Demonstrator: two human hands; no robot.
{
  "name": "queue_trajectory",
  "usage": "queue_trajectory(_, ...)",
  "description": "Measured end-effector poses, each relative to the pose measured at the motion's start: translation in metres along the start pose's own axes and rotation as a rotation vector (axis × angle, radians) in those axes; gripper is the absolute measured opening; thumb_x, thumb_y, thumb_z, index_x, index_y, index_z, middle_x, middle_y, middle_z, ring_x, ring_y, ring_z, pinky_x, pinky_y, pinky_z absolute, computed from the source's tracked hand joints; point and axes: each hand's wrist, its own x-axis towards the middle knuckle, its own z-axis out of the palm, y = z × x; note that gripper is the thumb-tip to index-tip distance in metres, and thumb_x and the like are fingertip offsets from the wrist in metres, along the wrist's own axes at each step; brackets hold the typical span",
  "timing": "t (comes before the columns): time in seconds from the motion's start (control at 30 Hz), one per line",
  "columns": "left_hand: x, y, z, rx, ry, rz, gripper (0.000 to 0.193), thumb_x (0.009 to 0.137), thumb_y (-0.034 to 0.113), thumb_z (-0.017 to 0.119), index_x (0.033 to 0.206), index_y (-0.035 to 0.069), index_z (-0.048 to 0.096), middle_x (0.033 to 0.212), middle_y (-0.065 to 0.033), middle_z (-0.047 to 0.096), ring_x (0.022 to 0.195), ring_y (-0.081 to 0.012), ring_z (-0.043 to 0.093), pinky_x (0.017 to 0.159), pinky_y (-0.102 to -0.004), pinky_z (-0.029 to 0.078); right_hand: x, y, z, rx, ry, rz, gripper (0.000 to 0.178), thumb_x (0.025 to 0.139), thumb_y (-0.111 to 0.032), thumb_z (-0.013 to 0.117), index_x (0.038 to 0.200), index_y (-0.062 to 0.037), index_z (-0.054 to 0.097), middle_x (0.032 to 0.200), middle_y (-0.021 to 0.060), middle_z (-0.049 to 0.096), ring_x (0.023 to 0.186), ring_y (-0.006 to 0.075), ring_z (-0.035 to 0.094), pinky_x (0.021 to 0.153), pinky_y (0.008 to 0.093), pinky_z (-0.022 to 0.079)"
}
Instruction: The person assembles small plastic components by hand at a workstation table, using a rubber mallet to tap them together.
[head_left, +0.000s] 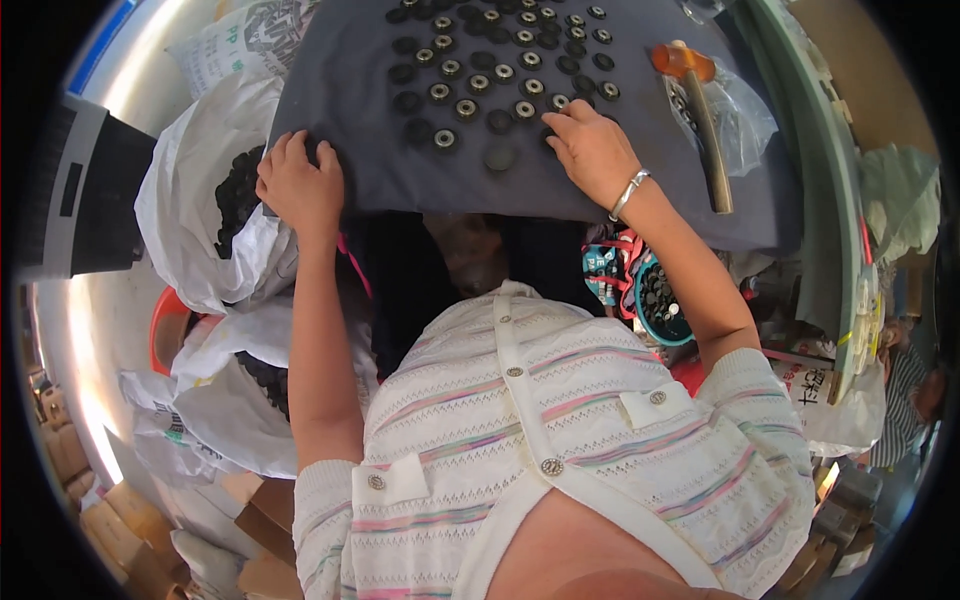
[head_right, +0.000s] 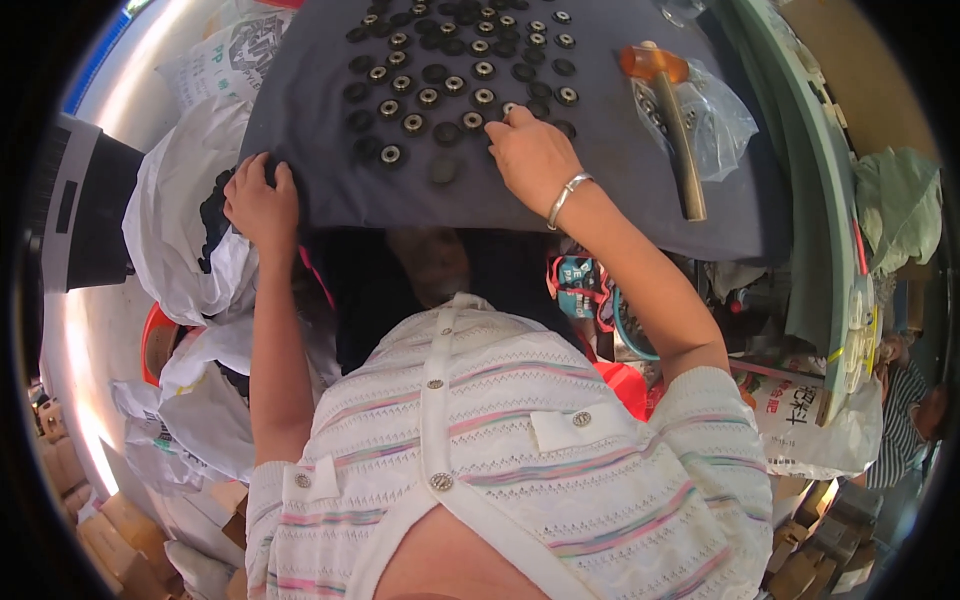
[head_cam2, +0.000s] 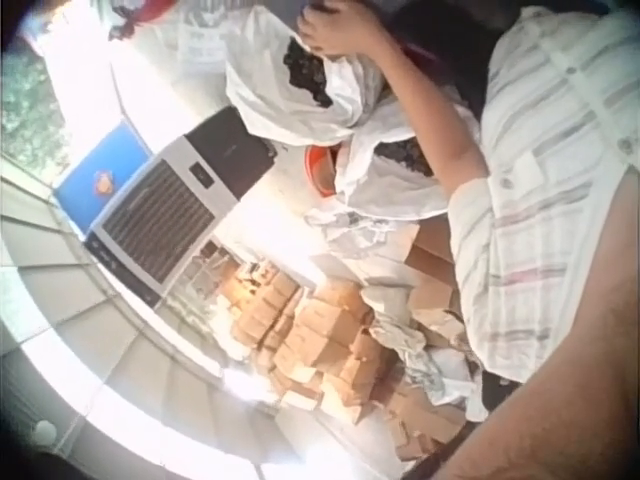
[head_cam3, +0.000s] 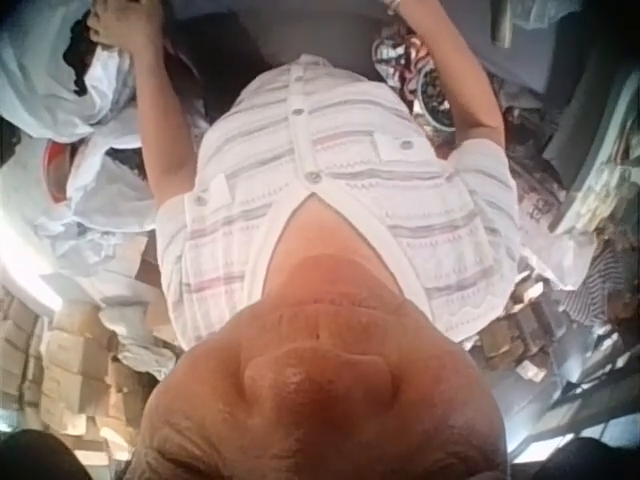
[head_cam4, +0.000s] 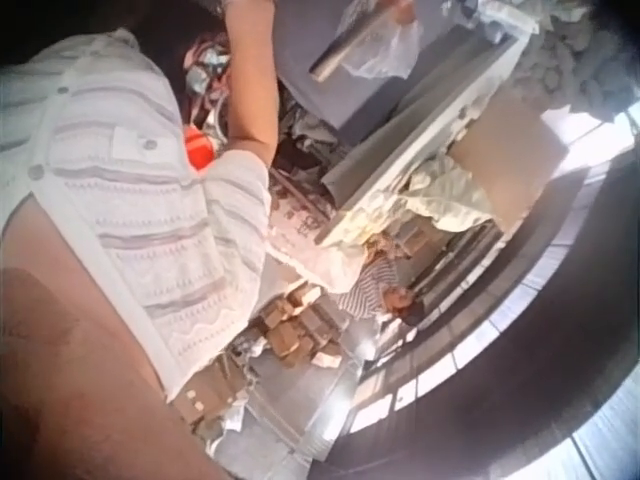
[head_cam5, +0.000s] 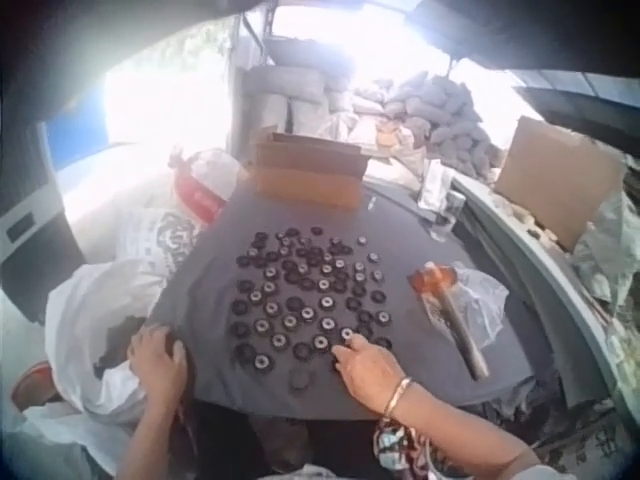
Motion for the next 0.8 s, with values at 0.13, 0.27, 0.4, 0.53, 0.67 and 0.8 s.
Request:
queue_trajectory(0.13,0.001,0.000,0.000,-0.002,-0.010,-0.005,0.032,0.078,0.028,0.064,0.105,0.012,0.069,0.117,-0.0041,0.064,0.113,-0.0267,0.053,0.098,-0.0435,0.035,-0.011,0.004,0.010,-0.122,-0.130,0.052,0.029,0.081,-0.009,0.064,0.109,-0.0021,0.059,0.101,0.0165,0.057,0.085,0.0365,0.061,0.075,0.0425,0.051)
queue_trajectory(0.27,0.001,-0.001,-0.001,-0.018,-0.005,-0.012,0.031,0.078,0.028,0.065,0.104,0.012,0.069,0.116,-0.0043,0.064,0.113,-0.0271,0.054,0.098,-0.0437,0.036,-0.016,0.003,0.009,-0.042,-0.129,0.049,0.034,0.079,-0.007,0.065,0.111,-0.0015,0.057,0.100,0.0171,0.054,0.085,0.0374,0.060,0.077,0.0429,0.051)
queue_trajectory(0.4,0.001,0.001,-0.001,0.012,0.008,-0.016,0.031,0.077,0.028,0.064,0.103,0.011,0.069,0.115,-0.0045,0.064,0.113,-0.0275,0.054,0.098,-0.0439,0.036,-0.010,0.006,0.008,0.011,-0.114,0.001,0.036,0.075,-0.004,0.067,0.109,-0.0037,0.058,0.098,0.0156,0.054,0.079,0.0328,0.060,0.072,0.0392,0.051)
queue_trajectory(0.53,0.000,0.002,-0.001,-0.034,0.017,-0.007,0.031,0.077,0.027,0.065,0.101,0.010,0.070,0.115,-0.0048,0.064,0.113,-0.0275,0.053,0.099,-0.0440,0.035,-0.014,0.000,0.010,0.238,0.030,-0.044,0.031,0.074,-0.004,0.066,0.104,-0.0045,0.060,0.095,0.0134,0.054,0.072,0.0264,0.060,0.065,0.0353,0.050)
queue_trajectory(0.67,0.000,0.002,-0.001,-0.036,0.019,-0.006,0.030,0.076,0.027,0.065,0.101,0.010,0.070,0.115,-0.0049,0.064,0.113,-0.0274,0.053,0.099,-0.0440,0.035,-0.027,-0.001,0.012,0.308,0.019,0.042,0.029,0.074,-0.006,0.065,0.103,-0.0040,0.061,0.092,0.0108,0.055,0.075,0.0262,0.059,0.068,0.0360,0.049)
queue_trajectory(0.8,0.001,-0.002,0.002,-0.022,0.037,0.007,0.030,0.076,0.027,0.065,0.100,0.010,0.070,0.115,-0.0040,0.064,0.112,-0.0276,0.054,0.098,-0.0443,0.035,-0.031,0.000,0.003,0.120,0.003,-0.028,0.031,0.074,-0.009,0.065,0.104,-0.0031,0.061,0.094,0.0118,0.056,0.084,0.0316,0.060,0.075,0.0395,0.050)
